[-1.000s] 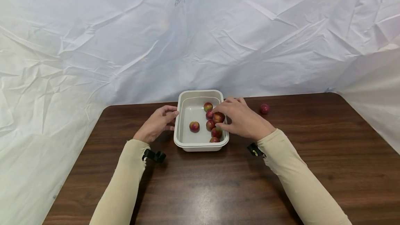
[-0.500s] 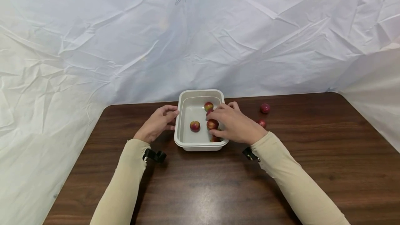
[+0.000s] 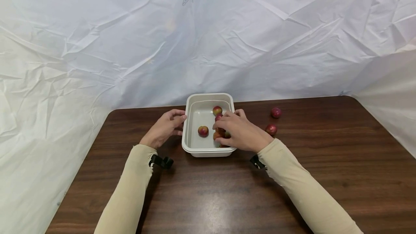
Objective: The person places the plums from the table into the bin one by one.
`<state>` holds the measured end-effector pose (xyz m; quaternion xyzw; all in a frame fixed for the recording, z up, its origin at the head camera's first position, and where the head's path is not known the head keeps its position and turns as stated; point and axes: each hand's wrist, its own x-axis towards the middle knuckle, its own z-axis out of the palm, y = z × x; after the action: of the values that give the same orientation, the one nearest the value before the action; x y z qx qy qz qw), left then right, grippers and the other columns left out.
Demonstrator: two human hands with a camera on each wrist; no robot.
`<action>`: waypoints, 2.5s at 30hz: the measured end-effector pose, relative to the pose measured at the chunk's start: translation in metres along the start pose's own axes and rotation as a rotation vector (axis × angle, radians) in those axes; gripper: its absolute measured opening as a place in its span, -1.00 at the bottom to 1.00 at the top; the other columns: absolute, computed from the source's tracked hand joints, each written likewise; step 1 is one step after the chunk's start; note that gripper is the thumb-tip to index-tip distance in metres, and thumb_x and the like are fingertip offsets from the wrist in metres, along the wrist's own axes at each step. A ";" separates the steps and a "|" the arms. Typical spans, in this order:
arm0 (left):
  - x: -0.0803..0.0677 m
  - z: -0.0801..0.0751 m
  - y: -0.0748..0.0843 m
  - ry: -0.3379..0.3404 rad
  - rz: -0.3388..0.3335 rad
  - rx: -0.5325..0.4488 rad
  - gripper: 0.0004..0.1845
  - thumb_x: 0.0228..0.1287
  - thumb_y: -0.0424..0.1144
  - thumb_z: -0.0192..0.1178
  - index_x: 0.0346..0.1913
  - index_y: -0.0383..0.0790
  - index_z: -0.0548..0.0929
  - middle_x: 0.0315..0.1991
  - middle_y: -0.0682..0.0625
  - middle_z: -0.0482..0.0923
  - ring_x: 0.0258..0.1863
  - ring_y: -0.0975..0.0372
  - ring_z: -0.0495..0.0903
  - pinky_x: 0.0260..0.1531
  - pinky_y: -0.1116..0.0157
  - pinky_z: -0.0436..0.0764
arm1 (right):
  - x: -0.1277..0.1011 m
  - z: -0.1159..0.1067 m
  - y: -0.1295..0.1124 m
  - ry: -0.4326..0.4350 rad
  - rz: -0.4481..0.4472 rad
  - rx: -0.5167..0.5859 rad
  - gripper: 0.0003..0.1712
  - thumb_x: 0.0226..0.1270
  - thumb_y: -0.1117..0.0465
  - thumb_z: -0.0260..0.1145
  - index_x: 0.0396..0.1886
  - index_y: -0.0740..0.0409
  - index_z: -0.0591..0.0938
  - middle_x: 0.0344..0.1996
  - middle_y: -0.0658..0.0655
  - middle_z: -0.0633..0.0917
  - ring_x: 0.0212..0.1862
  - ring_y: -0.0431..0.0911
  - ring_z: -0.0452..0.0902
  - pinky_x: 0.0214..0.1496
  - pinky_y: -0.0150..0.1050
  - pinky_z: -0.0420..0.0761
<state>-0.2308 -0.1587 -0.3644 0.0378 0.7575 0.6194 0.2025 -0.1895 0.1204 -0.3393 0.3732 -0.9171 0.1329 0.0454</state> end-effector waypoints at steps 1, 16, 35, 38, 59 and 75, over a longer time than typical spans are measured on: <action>0.000 0.000 0.000 -0.002 0.002 0.004 -0.56 0.62 -0.16 0.03 0.40 -0.26 0.36 0.10 -0.18 0.52 -0.10 0.12 0.59 -0.12 0.25 0.73 | 0.000 0.000 0.000 -0.002 -0.001 0.004 -0.84 0.36 0.02 0.45 -0.15 -0.08 0.72 -0.29 -0.12 0.70 -0.04 -0.16 0.45 0.14 0.04 0.27; 0.000 0.000 -0.001 -0.009 0.006 0.000 -0.57 0.62 -0.14 0.04 0.38 -0.26 0.37 0.20 -0.24 0.50 -0.07 0.12 0.61 -0.11 0.25 0.73 | -0.005 -0.016 0.013 -0.014 0.116 0.049 -0.67 0.36 0.03 0.44 0.06 -0.02 0.74 0.03 -0.02 0.75 0.17 -0.04 0.49 0.16 0.05 0.24; -0.001 0.000 0.001 -0.004 0.003 0.002 -0.54 0.62 -0.14 0.04 0.41 -0.28 0.34 0.16 -0.20 0.49 -0.09 0.13 0.59 -0.15 0.30 0.72 | -0.017 -0.038 0.039 0.071 0.182 0.029 -0.57 0.37 0.02 0.44 0.16 0.05 0.69 0.13 0.09 0.72 0.28 0.08 0.47 0.21 0.15 0.24; -0.001 0.000 0.001 -0.003 0.006 0.004 -0.54 0.62 -0.14 0.04 0.41 -0.28 0.34 0.13 -0.19 0.50 -0.10 0.13 0.59 -0.15 0.30 0.72 | -0.020 -0.041 0.044 0.081 0.195 0.040 -0.56 0.38 0.03 0.43 0.18 0.07 0.67 0.14 0.10 0.71 0.28 0.09 0.46 0.22 0.16 0.23; 0.000 0.002 0.001 0.008 0.017 -0.009 -0.55 0.62 -0.18 0.03 0.40 -0.32 0.35 0.08 -0.19 0.53 -0.16 0.17 0.60 -0.17 0.29 0.72 | -0.038 -0.053 0.075 0.144 0.316 0.025 -0.52 0.37 0.07 0.44 0.23 0.09 0.63 0.19 0.15 0.66 0.30 0.10 0.44 0.14 0.10 0.21; -0.001 0.001 0.003 -0.004 0.010 -0.002 -0.54 0.62 -0.15 0.03 0.42 -0.29 0.34 0.11 -0.22 0.53 -0.13 0.15 0.58 -0.14 0.29 0.72 | -0.051 -0.054 0.100 0.107 0.384 0.068 -0.49 0.41 0.08 0.40 0.29 0.09 0.59 0.29 0.22 0.59 0.40 0.19 0.34 0.28 0.30 0.20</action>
<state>-0.2304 -0.1575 -0.3620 0.0427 0.7564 0.6210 0.2009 -0.2238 0.2381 -0.3173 0.1851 -0.9627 0.1896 0.0554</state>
